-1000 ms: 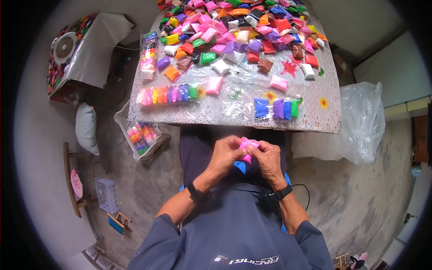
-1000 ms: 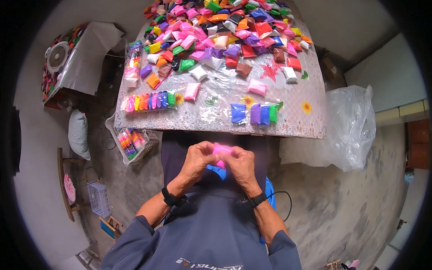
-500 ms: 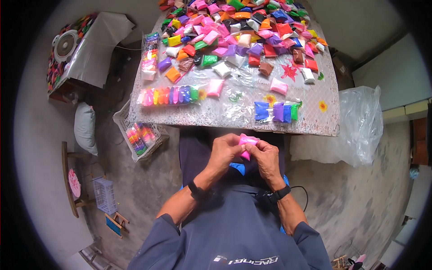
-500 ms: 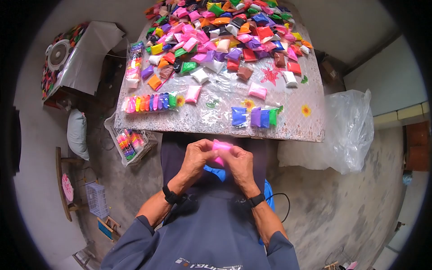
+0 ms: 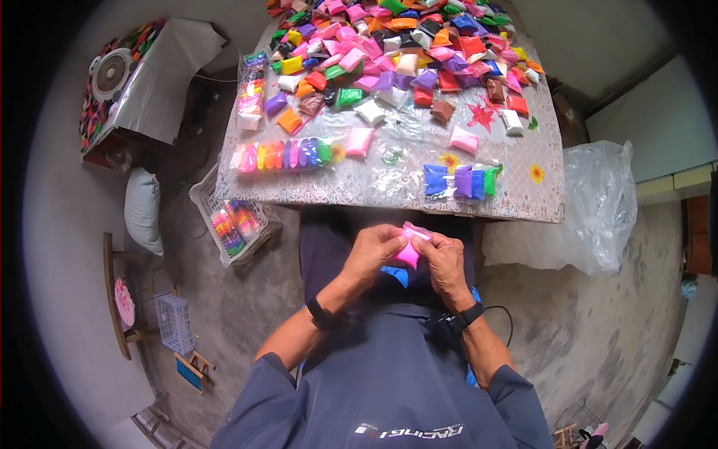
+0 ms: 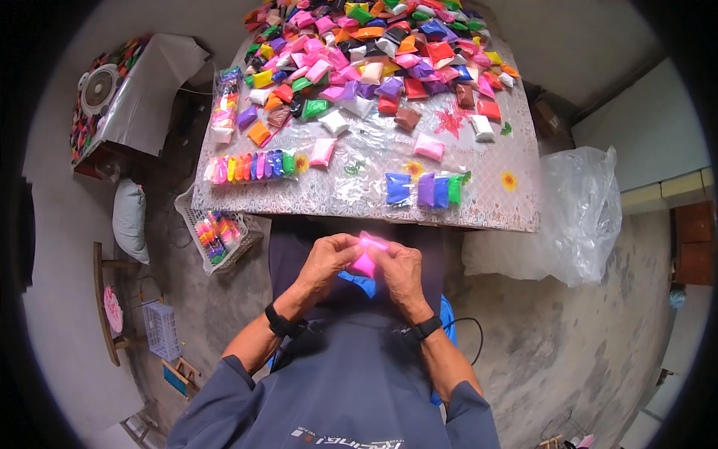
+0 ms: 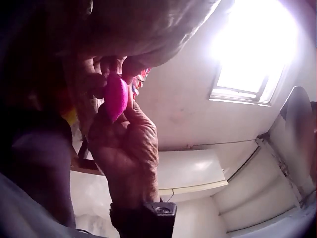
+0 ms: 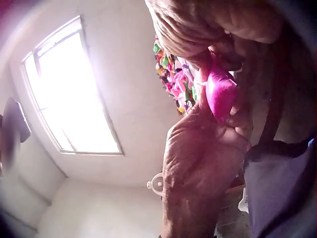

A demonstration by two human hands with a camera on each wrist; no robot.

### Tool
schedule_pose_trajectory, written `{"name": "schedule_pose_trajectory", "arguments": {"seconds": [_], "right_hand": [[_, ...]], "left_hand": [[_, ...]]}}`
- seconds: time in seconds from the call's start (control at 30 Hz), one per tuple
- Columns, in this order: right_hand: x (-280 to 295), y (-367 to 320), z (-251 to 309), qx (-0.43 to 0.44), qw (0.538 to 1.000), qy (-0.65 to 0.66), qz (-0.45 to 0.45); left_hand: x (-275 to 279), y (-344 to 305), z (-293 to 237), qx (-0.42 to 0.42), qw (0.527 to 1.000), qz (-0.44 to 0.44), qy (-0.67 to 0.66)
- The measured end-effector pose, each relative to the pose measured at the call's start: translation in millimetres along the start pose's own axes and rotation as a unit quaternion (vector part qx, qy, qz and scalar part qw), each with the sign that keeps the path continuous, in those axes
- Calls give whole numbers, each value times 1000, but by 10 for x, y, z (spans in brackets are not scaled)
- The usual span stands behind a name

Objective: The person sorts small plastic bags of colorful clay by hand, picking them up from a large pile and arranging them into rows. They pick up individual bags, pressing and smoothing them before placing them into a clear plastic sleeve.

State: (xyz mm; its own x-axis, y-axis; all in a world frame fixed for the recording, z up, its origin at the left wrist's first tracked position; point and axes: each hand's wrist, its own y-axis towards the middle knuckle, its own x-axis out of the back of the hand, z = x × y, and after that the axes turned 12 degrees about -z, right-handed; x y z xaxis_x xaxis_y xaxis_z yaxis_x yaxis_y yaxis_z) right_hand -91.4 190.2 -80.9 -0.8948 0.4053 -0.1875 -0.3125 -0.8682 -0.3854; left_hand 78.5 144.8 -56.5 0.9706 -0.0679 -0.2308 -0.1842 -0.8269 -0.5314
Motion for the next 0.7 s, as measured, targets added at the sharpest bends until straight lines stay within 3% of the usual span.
{"name": "schedule_pose_trajectory", "arguments": {"seconds": [0.07, 0.2, 0.27, 0.47, 0.57, 0.7], "right_hand": [[-25, -2, 60, -10, 1000, 27, 6], [4, -32, 208, -44, 998, 16, 33], [17, -67, 313, -90, 990, -107, 30], [-28, -182, 505, -22, 986, -146, 78], [102, -76, 495, -82, 962, -221, 142], [96, -61, 445, -88, 965, -196, 148]], "left_hand": [[55, 27, -21, 17, 998, 52, 26], [66, -11, -141, 34, 996, 45, 70], [69, 5, -127, 30, 997, 27, 59], [24, -18, -66, 13, 999, -7, 39], [6, -19, -18, 15, 999, -15, 25], [9, -4, 20, 15, 1000, -8, 17]]}}
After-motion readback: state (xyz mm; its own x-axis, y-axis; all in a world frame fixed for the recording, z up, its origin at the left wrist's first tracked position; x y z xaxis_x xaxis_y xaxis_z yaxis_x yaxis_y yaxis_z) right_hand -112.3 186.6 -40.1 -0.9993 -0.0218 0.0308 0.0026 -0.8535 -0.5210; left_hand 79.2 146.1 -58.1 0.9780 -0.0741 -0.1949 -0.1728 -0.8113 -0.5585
